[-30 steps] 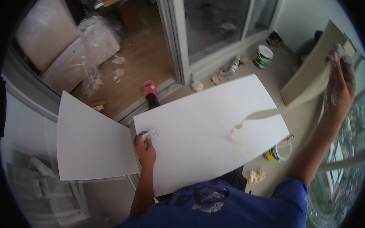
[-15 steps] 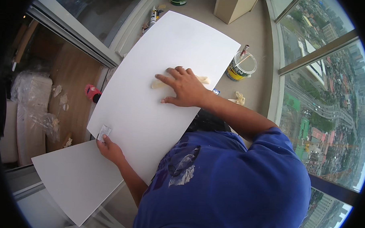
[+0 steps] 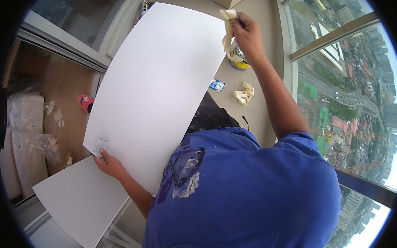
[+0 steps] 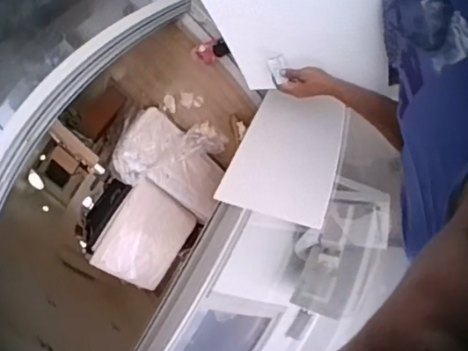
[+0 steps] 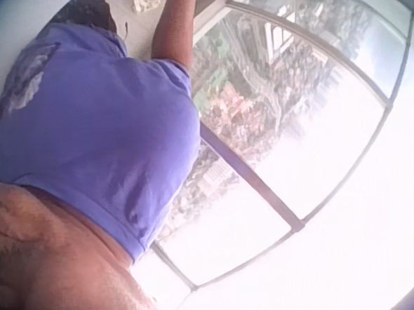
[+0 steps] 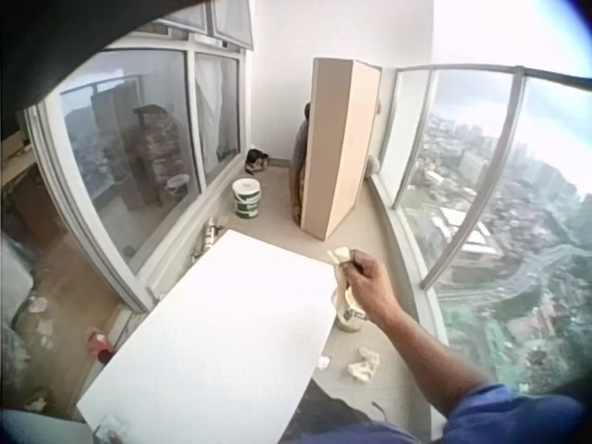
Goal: The person uses sandpaper to smooth the edges of white wooden panels and peels off masking tape from the corners.
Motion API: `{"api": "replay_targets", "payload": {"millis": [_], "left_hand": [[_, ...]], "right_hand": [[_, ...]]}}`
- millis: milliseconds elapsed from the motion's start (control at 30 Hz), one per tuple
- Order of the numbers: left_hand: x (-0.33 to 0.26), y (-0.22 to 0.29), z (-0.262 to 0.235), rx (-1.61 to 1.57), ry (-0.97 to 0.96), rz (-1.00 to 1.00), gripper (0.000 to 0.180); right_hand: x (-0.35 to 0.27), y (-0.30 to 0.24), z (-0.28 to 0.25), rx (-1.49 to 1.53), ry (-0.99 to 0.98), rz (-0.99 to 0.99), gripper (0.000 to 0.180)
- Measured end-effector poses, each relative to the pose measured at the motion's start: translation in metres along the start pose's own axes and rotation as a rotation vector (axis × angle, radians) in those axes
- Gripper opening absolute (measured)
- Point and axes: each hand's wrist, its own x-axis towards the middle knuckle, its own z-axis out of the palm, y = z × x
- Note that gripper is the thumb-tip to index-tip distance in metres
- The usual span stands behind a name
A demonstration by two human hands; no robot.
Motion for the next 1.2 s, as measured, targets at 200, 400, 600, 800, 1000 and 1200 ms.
{"api": "replay_targets", "payload": {"millis": [200, 400, 600, 800, 1000, 1200], "left_hand": [[-0.001, -0.001, 0.003, -0.047, 0.007, -0.010, 0.036], [0.000, -0.002, 0.006, -0.093, 0.024, 0.027, 0.029], [0.000, 0.003, 0.003, -0.010, 0.078, 0.148, 0.025], [-0.004, 0.011, 0.000, -0.029, 0.107, 0.187, 0.022], [-0.002, 0.011, 0.005, -0.112, 0.141, 0.227, 0.020], [-0.003, 0.002, 0.009, -0.342, 0.107, 0.030, 0.021]], "right_hand": [[-0.034, 0.089, -0.038, 0.216, 0.000, 0.172, 0.039], [-0.093, 0.207, -0.039, 0.180, -0.079, 0.689, 0.039], [-0.115, 0.239, -0.036, -0.030, -0.431, 0.694, 0.035], [-0.109, 0.229, -0.028, -0.261, -0.716, 0.652, 0.026], [-0.096, 0.228, -0.033, -0.628, -0.996, 0.273, 0.016], [-0.058, 0.068, 0.018, -0.809, -1.555, 0.505, 0.018]]}}
